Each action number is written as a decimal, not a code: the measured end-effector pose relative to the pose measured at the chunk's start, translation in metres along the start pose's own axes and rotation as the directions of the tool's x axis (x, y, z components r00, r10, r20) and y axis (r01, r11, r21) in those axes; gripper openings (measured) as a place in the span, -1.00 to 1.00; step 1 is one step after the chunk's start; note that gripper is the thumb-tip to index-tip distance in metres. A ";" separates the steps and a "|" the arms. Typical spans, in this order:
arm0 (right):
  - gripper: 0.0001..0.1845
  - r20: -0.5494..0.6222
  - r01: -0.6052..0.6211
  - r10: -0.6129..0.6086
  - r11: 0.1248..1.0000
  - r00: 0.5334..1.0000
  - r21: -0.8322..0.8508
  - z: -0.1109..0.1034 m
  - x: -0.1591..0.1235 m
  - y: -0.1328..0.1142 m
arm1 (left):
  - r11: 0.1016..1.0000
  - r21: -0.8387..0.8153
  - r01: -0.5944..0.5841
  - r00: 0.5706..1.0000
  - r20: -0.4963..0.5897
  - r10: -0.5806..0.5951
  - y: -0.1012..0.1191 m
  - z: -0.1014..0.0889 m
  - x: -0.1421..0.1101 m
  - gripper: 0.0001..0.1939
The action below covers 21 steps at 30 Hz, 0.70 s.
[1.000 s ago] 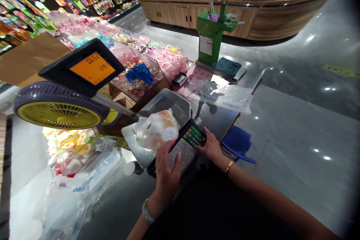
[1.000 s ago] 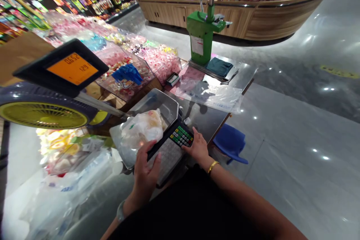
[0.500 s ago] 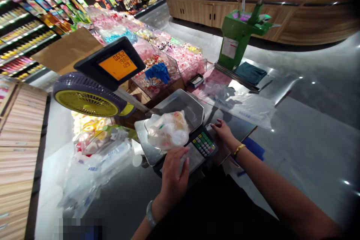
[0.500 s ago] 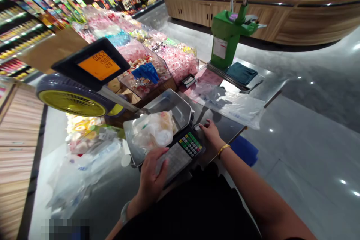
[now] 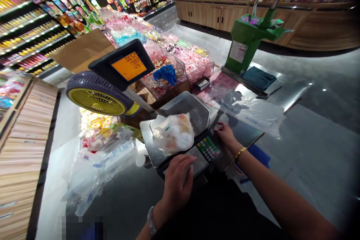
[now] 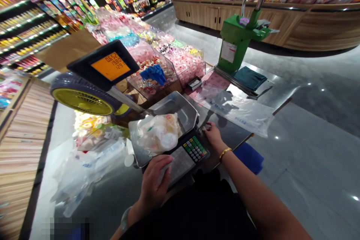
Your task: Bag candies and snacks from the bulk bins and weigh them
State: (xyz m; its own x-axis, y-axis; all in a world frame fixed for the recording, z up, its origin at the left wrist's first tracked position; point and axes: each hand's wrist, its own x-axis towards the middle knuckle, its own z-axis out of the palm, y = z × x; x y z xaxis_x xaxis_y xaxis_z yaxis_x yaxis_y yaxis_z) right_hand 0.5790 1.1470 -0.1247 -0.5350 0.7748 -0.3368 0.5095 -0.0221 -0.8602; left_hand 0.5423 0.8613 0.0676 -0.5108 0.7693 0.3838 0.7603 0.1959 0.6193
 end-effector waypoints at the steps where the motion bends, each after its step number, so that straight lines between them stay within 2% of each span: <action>1: -0.47 -0.032 0.014 -0.014 1.000 0.999 0.014 -0.006 -0.001 -0.006 | 1.000 0.008 -0.016 1.000 -0.006 0.016 0.000 -0.003 0.001 -0.55; 4: -0.44 -0.123 0.085 -0.075 0.993 0.990 0.082 -0.025 -0.006 -0.034 | 0.988 0.151 -0.020 0.995 -0.097 0.035 -0.004 -0.014 0.014 -0.58; 6: -0.42 -0.085 0.142 -0.124 0.957 0.989 0.253 -0.030 -0.013 -0.060 | 0.929 0.352 0.110 0.979 -0.202 -0.039 -0.011 -0.021 0.030 -0.53; 8: -0.42 0.031 0.150 -0.186 0.872 0.982 0.466 -0.024 -0.022 -0.088 | 0.802 0.523 0.290 0.950 -0.257 -0.175 -0.021 -0.025 0.050 -0.32; 10: -0.41 0.167 0.102 -0.240 0.809 0.956 0.579 -0.011 -0.030 -0.114 | 0.713 0.605 0.354 0.933 -0.181 -0.310 -0.032 -0.028 0.068 -0.24; 12: -0.43 0.282 0.049 -0.250 0.821 0.926 0.569 0.006 -0.034 -0.134 | 0.709 0.630 0.317 0.926 -0.045 -0.375 -0.040 -0.028 0.079 -0.42; 14: -0.50 0.366 0.011 -0.228 0.860 0.902 0.510 0.022 -0.033 -0.148 | 0.733 0.625 0.267 0.926 0.046 -0.376 -0.044 -0.029 0.083 -0.64; 16: -0.58 0.402 -0.002 -0.207 0.888 0.892 0.460 0.034 -0.028 -0.157 | 0.754 0.613 0.236 0.937 0.061 -0.343 -0.044 -0.030 0.080 -0.74; 21: -0.68 0.382 0.023 -0.184 0.921 0.906 0.388 0.050 -0.018 -0.166 | 0.794 0.568 0.216 0.964 0.007 -0.267 -0.040 -0.032 0.070 -0.72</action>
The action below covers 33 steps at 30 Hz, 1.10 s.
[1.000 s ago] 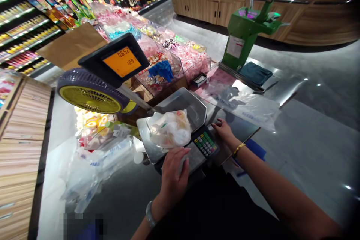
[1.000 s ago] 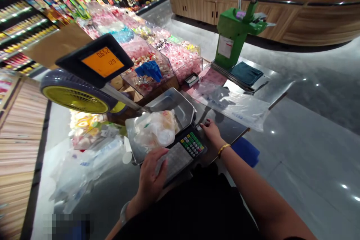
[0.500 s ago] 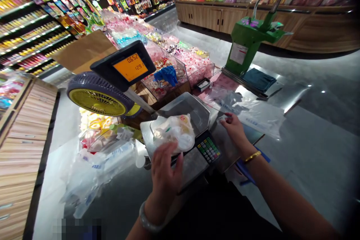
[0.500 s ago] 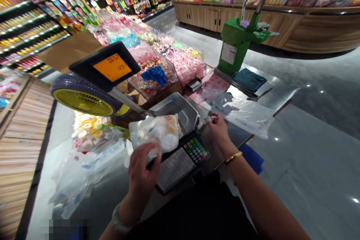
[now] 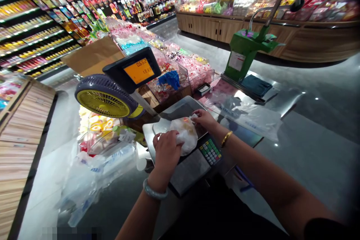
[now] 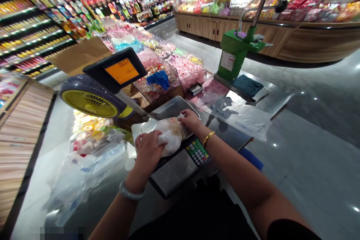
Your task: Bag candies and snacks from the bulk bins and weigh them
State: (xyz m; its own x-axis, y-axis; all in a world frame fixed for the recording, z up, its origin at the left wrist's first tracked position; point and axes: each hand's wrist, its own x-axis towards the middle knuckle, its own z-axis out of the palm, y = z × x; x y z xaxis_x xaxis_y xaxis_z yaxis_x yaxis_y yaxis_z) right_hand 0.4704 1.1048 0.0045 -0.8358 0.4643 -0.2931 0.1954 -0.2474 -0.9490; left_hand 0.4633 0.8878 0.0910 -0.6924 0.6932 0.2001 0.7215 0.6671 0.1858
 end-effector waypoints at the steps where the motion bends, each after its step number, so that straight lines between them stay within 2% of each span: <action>1: -0.70 -0.002 -0.006 0.006 1.000 1.000 -0.017 0.001 0.001 0.000 | 1.000 -0.018 -0.007 1.000 -0.015 0.007 0.000 0.001 -0.001 -0.71; 6: -0.72 -0.007 -0.044 0.044 0.993 0.999 -0.108 0.006 0.006 -0.001 | 0.987 -0.155 -0.036 0.995 -0.094 0.021 -0.006 0.006 -0.006 -0.63; 9: -0.71 -0.028 -0.069 0.066 0.983 0.997 -0.168 0.005 0.008 -0.003 | 0.953 -0.300 0.035 0.997 -0.061 -0.056 -0.011 0.006 -0.007 -0.52; 12: -0.72 -0.024 -0.083 0.079 0.973 0.997 -0.216 0.004 0.008 -0.004 | 0.855 -0.508 0.102 0.994 0.008 -0.113 -0.015 0.003 -0.007 -0.27; 14: -0.72 -0.018 -0.073 0.070 0.967 0.997 -0.243 0.005 0.006 -0.004 | 0.764 -0.633 0.125 0.990 0.026 -0.141 -0.017 0.000 -0.008 -0.18; 18: -0.71 -0.043 0.013 -0.027 0.953 0.999 -0.304 0.005 0.000 -0.011 | 0.630 -0.738 0.243 0.956 0.074 -0.283 -0.019 -0.002 -0.009 -0.17; 20: -0.72 -0.076 0.094 -0.127 0.936 0.989 -0.338 0.003 -0.008 -0.021 | 0.599 -0.729 0.331 0.928 0.136 -0.347 -0.021 -0.001 -0.008 -0.18; 22: -0.75 -0.107 0.197 -0.254 0.905 0.961 -0.376 0.004 -0.022 -0.035 | 0.594 -0.711 0.376 0.916 0.191 -0.351 -0.024 0.000 -0.008 -0.27; 24: -0.79 -0.074 0.305 -0.366 0.857 0.928 -0.415 0.010 -0.043 -0.048 | 0.617 -0.695 0.369 0.924 0.202 -0.324 -0.027 -0.001 -0.007 -0.41; 25: -0.82 0.003 0.371 -0.409 0.824 0.912 -0.428 0.016 -0.055 -0.053 | 0.629 -0.696 0.347 0.933 0.189 -0.306 -0.028 -0.002 -0.007 -0.47; 27: -0.84 0.227 0.504 -0.451 0.747 0.863 -0.433 0.033 -0.080 -0.058 | 0.639 -0.720 0.272 0.958 0.136 -0.254 -0.029 -0.007 -0.007 -0.57; 28: -0.85 0.308 0.547 -0.453 0.714 0.837 -0.437 0.042 -0.092 -0.058 | 0.636 -0.738 0.227 0.968 0.102 -0.228 -0.030 -0.011 -0.008 -0.60; 29: -0.87 0.341 0.569 -0.456 0.689 0.822 -0.449 0.051 -0.102 -0.058 | 0.618 -0.764 0.184 0.976 0.067 -0.207 -0.030 -0.014 -0.009 -0.63; 31: -0.91 0.262 0.562 -0.500 0.685 0.825 -0.463 0.066 -0.115 -0.058 | 0.491 -0.863 0.119 0.979 0.020 -0.201 -0.031 -0.023 -0.010 -0.68; 33: -0.89 0.112 0.554 -0.558 0.737 0.822 -0.387 0.074 -0.121 -0.062 | 0.298 -0.952 0.073 0.974 0.004 -0.226 -0.033 -0.033 -0.009 -0.70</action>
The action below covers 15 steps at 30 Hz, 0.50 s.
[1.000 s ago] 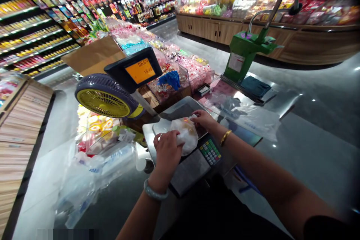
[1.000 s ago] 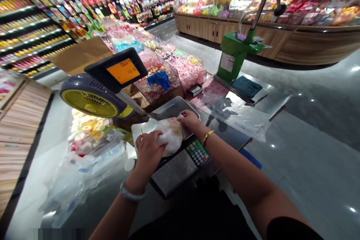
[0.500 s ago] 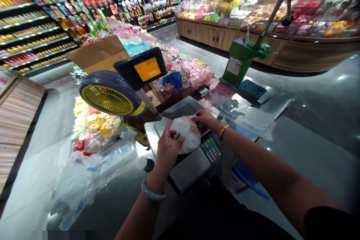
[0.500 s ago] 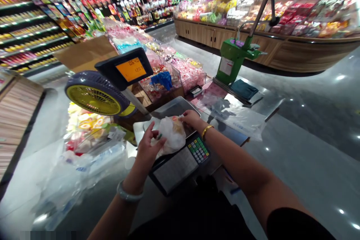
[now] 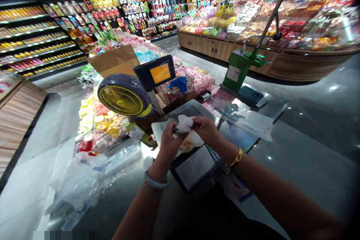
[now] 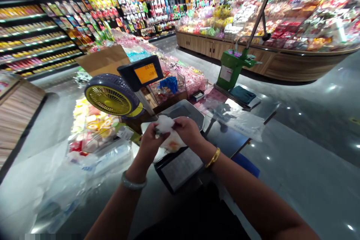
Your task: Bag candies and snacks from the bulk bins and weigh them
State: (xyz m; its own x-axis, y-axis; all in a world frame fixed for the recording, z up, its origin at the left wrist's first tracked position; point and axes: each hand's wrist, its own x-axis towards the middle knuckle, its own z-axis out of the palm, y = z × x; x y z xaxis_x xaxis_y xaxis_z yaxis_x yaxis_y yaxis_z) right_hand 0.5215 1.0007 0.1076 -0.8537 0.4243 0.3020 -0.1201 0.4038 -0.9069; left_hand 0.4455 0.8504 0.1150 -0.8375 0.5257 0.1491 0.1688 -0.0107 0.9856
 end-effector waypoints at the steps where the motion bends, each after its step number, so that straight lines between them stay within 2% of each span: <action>1: -0.89 -0.064 -0.002 0.008 0.996 0.998 0.088 0.001 0.001 -0.005 | 0.995 -0.102 -0.007 1.000 -0.008 0.007 0.005 -0.003 0.002 -0.71; 5: -0.86 -0.214 -0.013 0.125 0.886 0.969 0.463 -0.005 0.003 -0.035 | 0.946 -0.304 -0.114 0.993 -0.061 0.100 0.034 -0.013 0.010 -0.68; 8: -0.84 -0.301 0.078 0.147 0.778 0.942 0.623 -0.013 -0.002 -0.071 | 0.877 -0.453 -0.159 0.987 -0.053 0.151 0.061 -0.018 0.007 -0.69; 10: -0.83 -0.369 0.175 0.104 0.742 0.924 0.647 -0.020 -0.011 -0.100 | 0.807 -0.573 -0.139 0.985 0.005 0.173 0.076 -0.019 -0.002 -0.69; 12: -0.82 -0.406 0.245 0.047 0.731 0.913 0.637 -0.028 -0.022 -0.129 | 0.763 -0.642 -0.075 0.977 0.107 0.186 0.088 -0.018 -0.017 -0.58; 15: -0.82 -0.420 0.294 -0.013 0.734 0.907 0.612 -0.036 -0.046 -0.167 | 0.789 -0.613 0.022 0.936 0.290 0.199 0.098 -0.014 -0.050 -0.35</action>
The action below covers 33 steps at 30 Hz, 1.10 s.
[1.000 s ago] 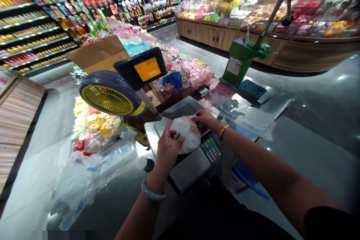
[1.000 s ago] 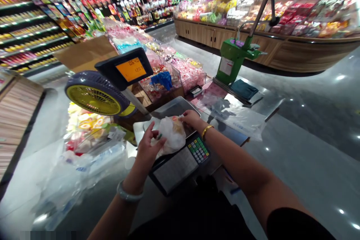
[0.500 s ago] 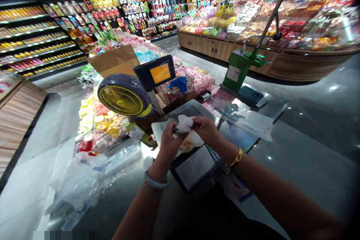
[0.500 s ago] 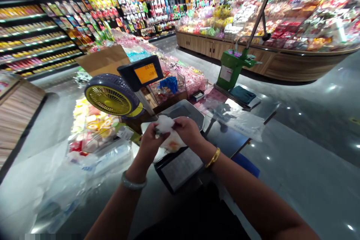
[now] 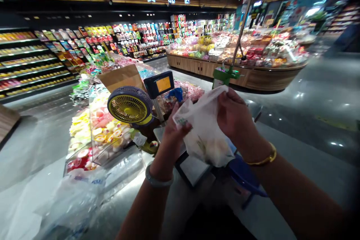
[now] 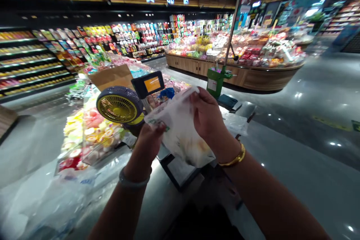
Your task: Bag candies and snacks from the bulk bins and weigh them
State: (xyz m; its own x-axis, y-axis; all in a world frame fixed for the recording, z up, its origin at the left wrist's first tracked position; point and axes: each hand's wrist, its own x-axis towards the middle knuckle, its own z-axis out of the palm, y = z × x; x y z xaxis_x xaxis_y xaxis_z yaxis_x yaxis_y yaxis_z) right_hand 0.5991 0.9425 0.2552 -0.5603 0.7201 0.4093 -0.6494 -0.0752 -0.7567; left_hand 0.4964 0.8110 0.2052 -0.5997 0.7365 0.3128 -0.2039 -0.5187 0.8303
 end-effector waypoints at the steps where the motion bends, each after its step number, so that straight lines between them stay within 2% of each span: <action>1: -0.82 0.002 0.008 -0.008 1.000 1.000 -0.007 0.003 -0.009 -0.011 | 0.999 0.007 0.036 0.998 0.056 -0.036 0.001 0.008 -0.012 -0.32; 3: -0.83 0.002 0.007 -0.007 0.999 1.000 -0.036 0.006 -0.030 -0.028 | 0.996 -0.007 0.089 0.985 0.148 -0.087 0.006 0.025 -0.040 -0.24; 5: -0.85 0.000 -0.005 0.005 0.997 1.000 -0.072 0.004 -0.057 -0.041 | 0.990 -0.069 0.123 0.975 0.193 -0.107 0.012 0.044 -0.073 -0.16; 8: -0.87 -0.029 -0.007 0.005 0.996 1.000 -0.086 -0.004 -0.103 -0.061 | 0.969 -0.193 0.153 0.979 0.165 -0.121 0.019 0.070 -0.127 -0.15; 10: -0.89 -0.056 -0.007 0.004 0.999 0.998 -0.046 -0.011 -0.137 -0.075 | 0.951 -0.237 0.201 0.977 0.123 -0.175 0.017 0.086 -0.166 -0.13; 12: -0.91 -0.078 -0.014 0.014 1.000 0.997 0.004 -0.018 -0.171 -0.091 | 0.936 -0.236 0.263 0.965 0.085 -0.250 0.009 0.102 -0.204 -0.20; 16: -0.89 -0.084 -0.066 0.070 0.996 0.994 0.058 -0.031 -0.243 -0.119 | 0.917 -0.207 0.341 0.940 0.073 -0.333 -0.016 0.141 -0.272 -0.59; 17: -0.89 -0.077 -0.087 0.092 0.994 0.993 0.066 -0.036 -0.260 -0.124 | 0.916 -0.231 0.327 0.944 0.048 -0.325 -0.022 0.151 -0.286 -0.66; 19: -0.87 -0.078 -0.118 0.122 0.991 0.989 0.063 -0.052 -0.293 -0.135 | 0.921 -0.308 0.238 0.959 -0.076 -0.274 -0.027 0.167 -0.312 -0.75; 22: -0.82 -0.109 -0.152 0.153 0.988 0.982 0.017 -0.081 -0.337 -0.151 | 0.920 -0.385 0.077 0.936 -0.289 -0.199 -0.020 0.183 -0.345 -0.78; 25: -0.77 -0.086 -0.224 0.228 0.973 0.970 0.051 -0.102 -0.381 -0.169 | 0.882 -0.469 0.053 0.914 -0.333 -0.232 0.000 0.198 -0.376 -0.79; 27: -0.73 -0.014 -0.264 0.269 0.953 0.963 0.150 -0.102 -0.411 -0.182 | 0.854 -0.513 0.085 0.927 -0.273 -0.257 0.015 0.209 -0.396 -0.83; 29: -0.71 0.077 -0.285 0.275 0.937 0.958 0.202 -0.094 -0.439 -0.193 | 0.874 -0.434 0.218 0.942 -0.139 -0.304 0.028 0.218 -0.414 -0.76; 31: -0.72 0.142 -0.281 0.266 0.955 0.953 0.097 -0.084 -0.462 -0.203 | 0.887 -0.272 0.373 0.920 -0.016 -0.392 0.041 0.222 -0.432 -0.67; 33: -0.77 0.148 -0.188 0.210 0.971 0.966 -0.147 -0.074 -0.482 -0.212 | 0.875 -0.112 0.471 0.882 0.057 -0.467 0.055 0.221 -0.451 -0.71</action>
State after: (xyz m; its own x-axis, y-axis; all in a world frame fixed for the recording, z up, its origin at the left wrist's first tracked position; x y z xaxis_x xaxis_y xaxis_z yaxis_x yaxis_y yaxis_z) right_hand 1.0446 0.6622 0.1807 -0.7541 0.5778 0.3124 -0.4494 -0.1070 -0.8869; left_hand 0.9269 0.5458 0.2121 -0.3899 0.9168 -0.0857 -0.5471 -0.1557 0.8225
